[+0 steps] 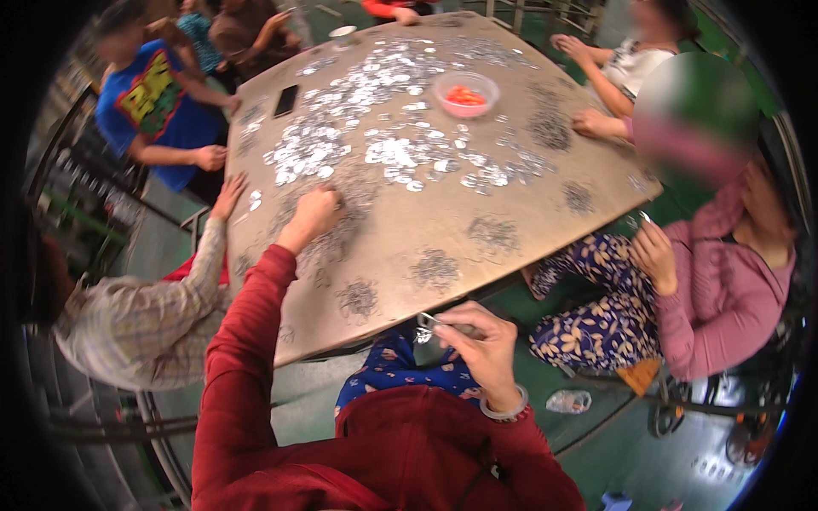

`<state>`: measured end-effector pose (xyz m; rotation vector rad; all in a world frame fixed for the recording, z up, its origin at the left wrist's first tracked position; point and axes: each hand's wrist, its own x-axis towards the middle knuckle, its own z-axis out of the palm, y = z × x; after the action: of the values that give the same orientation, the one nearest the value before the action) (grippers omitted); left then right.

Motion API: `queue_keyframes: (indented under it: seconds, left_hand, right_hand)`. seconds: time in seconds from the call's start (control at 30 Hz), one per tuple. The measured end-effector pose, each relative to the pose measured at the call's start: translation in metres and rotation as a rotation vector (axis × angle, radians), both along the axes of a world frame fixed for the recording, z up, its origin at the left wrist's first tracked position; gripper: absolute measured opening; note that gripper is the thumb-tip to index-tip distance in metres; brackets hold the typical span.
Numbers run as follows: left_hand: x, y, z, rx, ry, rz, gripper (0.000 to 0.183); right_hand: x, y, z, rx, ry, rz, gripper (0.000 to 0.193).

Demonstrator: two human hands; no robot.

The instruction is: The person joins metal rings and decorative metal pieces by hand to form chains, then hangs the chains onto a larger frame alongside other people.

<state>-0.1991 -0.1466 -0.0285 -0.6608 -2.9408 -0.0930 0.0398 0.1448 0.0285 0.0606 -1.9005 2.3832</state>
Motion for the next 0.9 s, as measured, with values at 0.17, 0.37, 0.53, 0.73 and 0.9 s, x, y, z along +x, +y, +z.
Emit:
queue_keyframes:
  seconds: [0.17,0.37,0.53,0.73,0.9]
  left_hand:
    - [-0.001,-0.018,-0.011,0.132,0.007,0.107,0.017]
    - [-0.013,-0.011,-0.007,0.02,0.173,0.028,0.006]
    - [-0.006,-0.015,-0.023,-0.201,0.315,0.064,0.004]
    - [0.007,-0.008,-0.032,0.361,-0.103,0.208,0.022]
    - [0.112,0.063,0.033,0.992,-0.418,0.021,0.01]
  right_hand:
    - [0.003,-0.011,-0.004,-0.043,0.061,0.044,0.013]
    - [0.009,-0.012,0.0,-0.078,0.049,0.024,0.012]
    - [0.007,-0.013,0.003,0.07,-0.01,0.032,0.008]
    - [0.007,-0.009,-0.027,0.003,-0.007,-0.011,0.014]
    - [0.004,-0.008,-0.031,-0.062,-0.082,0.011,0.013]
